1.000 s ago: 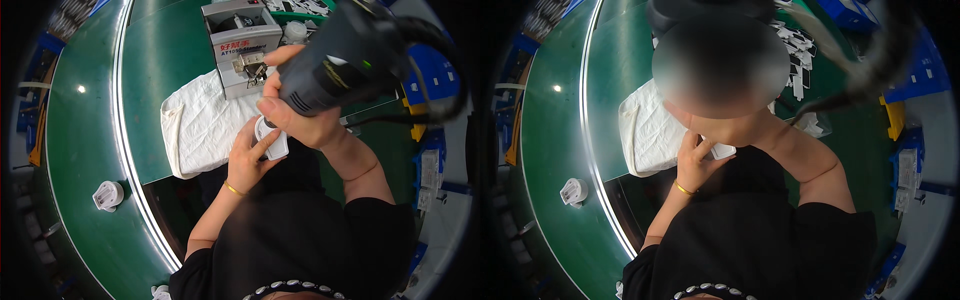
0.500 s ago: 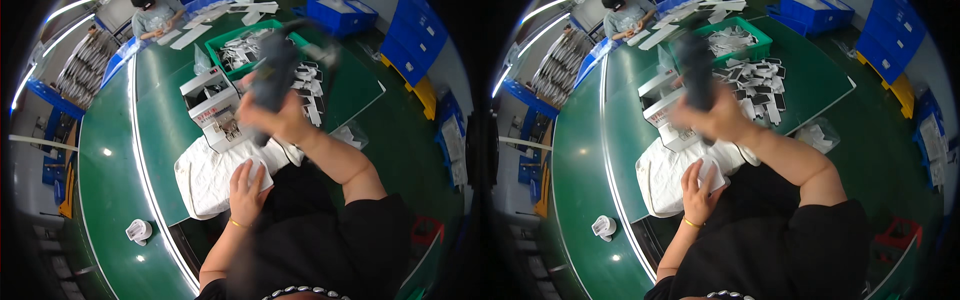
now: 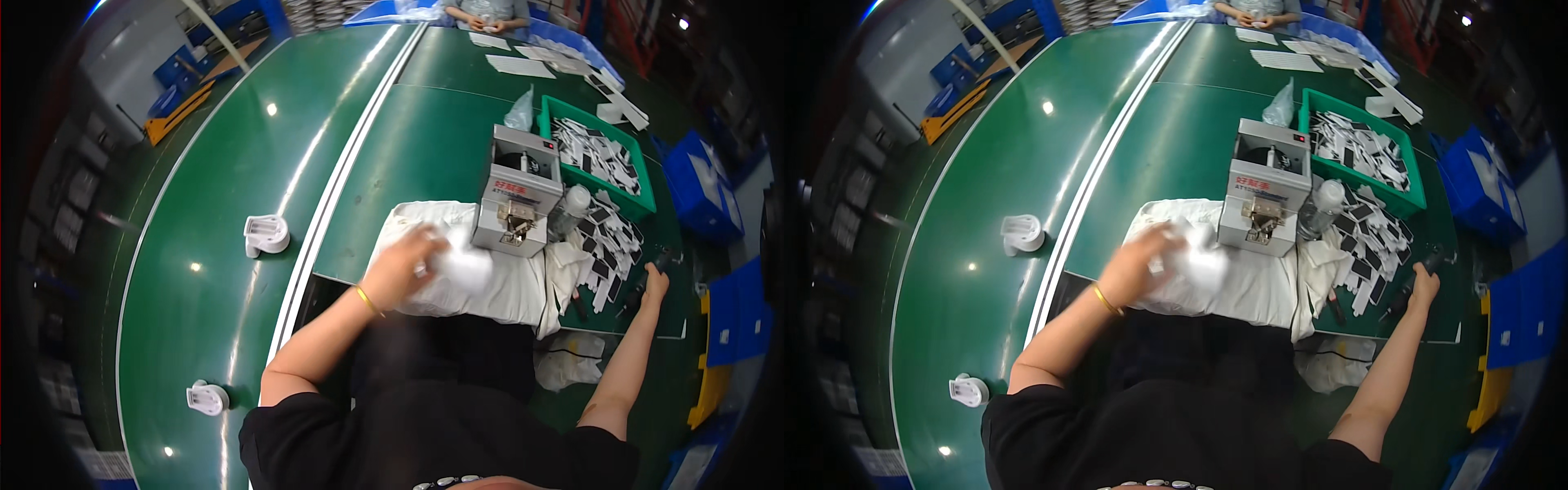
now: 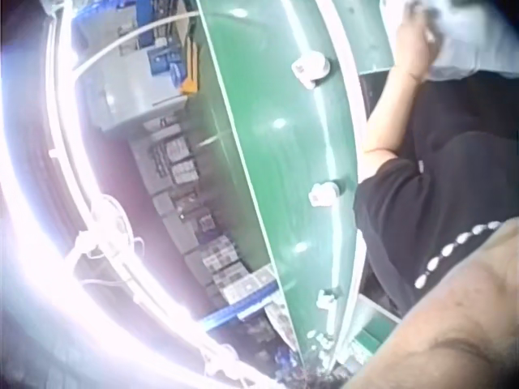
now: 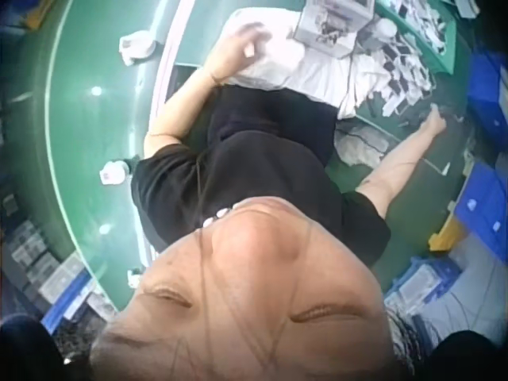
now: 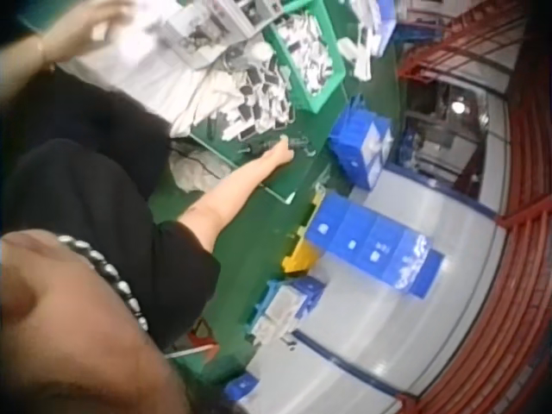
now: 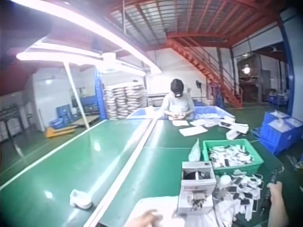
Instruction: Assembling plastic housings for electronic components using an electric screwdriver and hand tools.
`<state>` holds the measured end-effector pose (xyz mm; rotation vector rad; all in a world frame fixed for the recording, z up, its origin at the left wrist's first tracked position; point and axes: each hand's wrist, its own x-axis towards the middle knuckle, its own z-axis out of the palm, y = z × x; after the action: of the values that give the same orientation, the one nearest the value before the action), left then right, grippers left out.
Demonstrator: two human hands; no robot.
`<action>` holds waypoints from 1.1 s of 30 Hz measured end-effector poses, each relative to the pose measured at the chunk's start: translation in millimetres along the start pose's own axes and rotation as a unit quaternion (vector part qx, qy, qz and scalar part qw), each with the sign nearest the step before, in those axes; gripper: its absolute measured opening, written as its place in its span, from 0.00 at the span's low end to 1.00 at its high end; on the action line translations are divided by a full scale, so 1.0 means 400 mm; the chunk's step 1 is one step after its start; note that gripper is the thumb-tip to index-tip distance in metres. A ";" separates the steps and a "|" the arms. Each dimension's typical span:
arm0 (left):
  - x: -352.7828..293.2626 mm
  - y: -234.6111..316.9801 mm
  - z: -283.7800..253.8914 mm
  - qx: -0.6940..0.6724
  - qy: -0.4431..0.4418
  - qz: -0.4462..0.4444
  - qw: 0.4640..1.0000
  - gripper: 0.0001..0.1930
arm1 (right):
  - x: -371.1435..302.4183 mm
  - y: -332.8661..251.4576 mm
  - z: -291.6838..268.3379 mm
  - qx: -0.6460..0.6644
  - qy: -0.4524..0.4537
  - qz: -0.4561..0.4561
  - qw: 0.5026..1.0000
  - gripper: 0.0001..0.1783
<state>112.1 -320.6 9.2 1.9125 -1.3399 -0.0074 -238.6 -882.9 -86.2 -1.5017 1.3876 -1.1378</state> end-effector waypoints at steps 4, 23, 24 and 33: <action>0.080 -0.246 -0.121 0.057 0.340 -0.090 0.934 0.26 | 0.014 0.008 0.012 -0.038 -0.021 0.007 0.999 0.20; 0.040 -0.464 -0.428 0.240 0.251 -0.179 0.920 0.41 | -0.356 -0.263 0.131 -0.331 0.024 -0.312 0.890 0.20; 0.014 -0.400 -0.451 0.292 0.212 -0.198 0.911 0.43 | -0.379 -0.283 0.144 -0.338 -0.012 -0.322 0.884 0.15; -0.298 -0.505 -0.561 -0.115 0.035 -0.347 0.930 0.35 | -0.417 -0.292 0.274 -0.305 -0.012 -0.337 0.891 0.18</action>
<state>313.6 -66.4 -4.4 2.0561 -0.5284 -0.4232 -100.0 -708.6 -24.6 -2.5839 1.2984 -1.1037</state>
